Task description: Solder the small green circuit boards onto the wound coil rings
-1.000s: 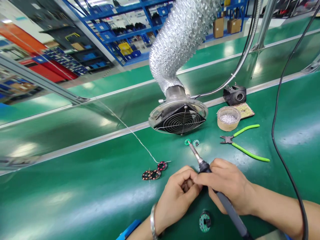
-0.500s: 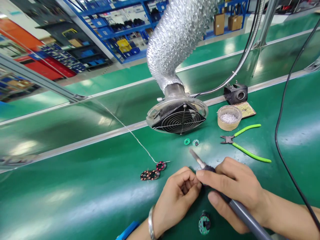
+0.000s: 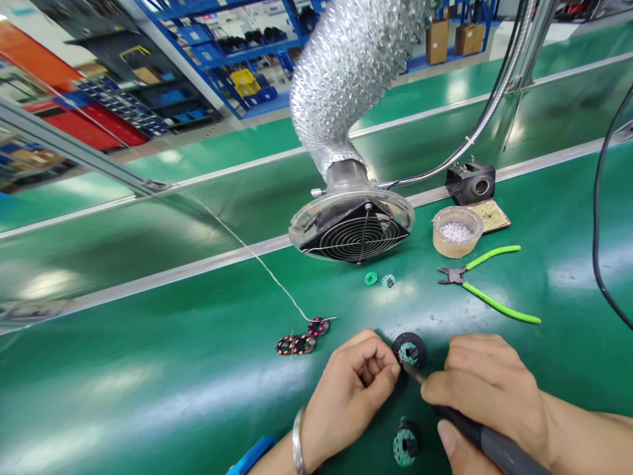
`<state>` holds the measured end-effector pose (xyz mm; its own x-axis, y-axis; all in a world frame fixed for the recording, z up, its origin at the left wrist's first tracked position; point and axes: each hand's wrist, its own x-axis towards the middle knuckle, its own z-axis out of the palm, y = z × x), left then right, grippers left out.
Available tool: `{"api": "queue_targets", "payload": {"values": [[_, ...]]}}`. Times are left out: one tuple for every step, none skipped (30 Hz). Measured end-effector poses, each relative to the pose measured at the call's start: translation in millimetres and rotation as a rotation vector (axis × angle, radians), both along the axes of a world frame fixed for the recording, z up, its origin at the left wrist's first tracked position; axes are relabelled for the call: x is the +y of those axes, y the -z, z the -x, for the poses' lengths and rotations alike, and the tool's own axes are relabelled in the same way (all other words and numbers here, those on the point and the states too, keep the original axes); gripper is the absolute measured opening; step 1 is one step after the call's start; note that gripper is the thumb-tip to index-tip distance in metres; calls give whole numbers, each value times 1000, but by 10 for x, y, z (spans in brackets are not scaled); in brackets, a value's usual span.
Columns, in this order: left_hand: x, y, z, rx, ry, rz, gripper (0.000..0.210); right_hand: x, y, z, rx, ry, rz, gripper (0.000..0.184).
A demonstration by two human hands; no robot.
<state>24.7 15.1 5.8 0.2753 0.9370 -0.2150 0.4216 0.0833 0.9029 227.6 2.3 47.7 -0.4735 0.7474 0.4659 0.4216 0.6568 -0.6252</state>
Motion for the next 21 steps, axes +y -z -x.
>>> {"api": "queue_targets", "payload": {"values": [[-2, -1, 0, -1, 0, 1, 11, 0, 1, 4, 3, -1, 1, 28], [-4, -2, -1, -3, 0, 2, 10, 0, 4, 7, 1, 2, 10, 28], [-4, -3, -2, -3, -1, 1, 10, 1, 9, 11, 5, -1, 10, 27], [-4, -4, -4, -3, -1, -2, 10, 2, 14, 14, 8, -2, 9, 27], [-4, -5, -6, -3, -1, -3, 10, 5, 20, 18, 13, -1, 8, 28], [-2, -6, -9, -2, -2, -4, 10, 8, 25, 21, 15, 1, 13, 28], [0, -6, -11, 0, -2, -3, 10, 12, 29, 24, 18, 2, 12, 28], [3, -6, -13, 2, -2, -1, 10, 16, 31, 26, 19, 0, 10, 28], [6, -6, -14, 4, -4, -1, 10, 20, 31, 25, 13, -3, 9, 28], [8, -5, -15, 5, -5, 0, 10, 23, 29, 21, 0, -4, 11, 27], [10, -5, -14, 5, -6, -1, 10, 24, 25, 15, -10, -9, 9, 27], [10, -4, -14, 3, -7, -4, 10, 23, 21, 6, -20, -10, 8, 26], [10, -3, -13, 1, -7, -5, 10, 19, 16, -5, -21, -12, 0, 25], [8, -3, -12, 0, -6, -5, 10, 14, 12, -18, -19, -9, -8, 24], [6, -2, -11, -1, -5, -5, 10, 7, 10, -31, -15, -1, -19, 23], [3, -1, -10, -2, -5, -5, 10, 0, 13, -43, -14, 12, -30, 22], [1, 0, -10, -3, -4, -3, 10, -3, 21, -53, -19, 33, -32, 21], [-2, 1, -10, -3, -4, -2, 10, -2, 36, -59, -17, 62, -39, 22], [-3, 1, -9, -3, -3, -2, 10, 7, 59, -60, -8, 88, -48, 23], [-4, 2, -9, -3, -1, -3, 10, 25, 88, -55, 3, 106, -55, 26], [-3, 2, -9, -2, 2, -4, 10, 51, 123, -45, 18, 107, -68, 30]]}}
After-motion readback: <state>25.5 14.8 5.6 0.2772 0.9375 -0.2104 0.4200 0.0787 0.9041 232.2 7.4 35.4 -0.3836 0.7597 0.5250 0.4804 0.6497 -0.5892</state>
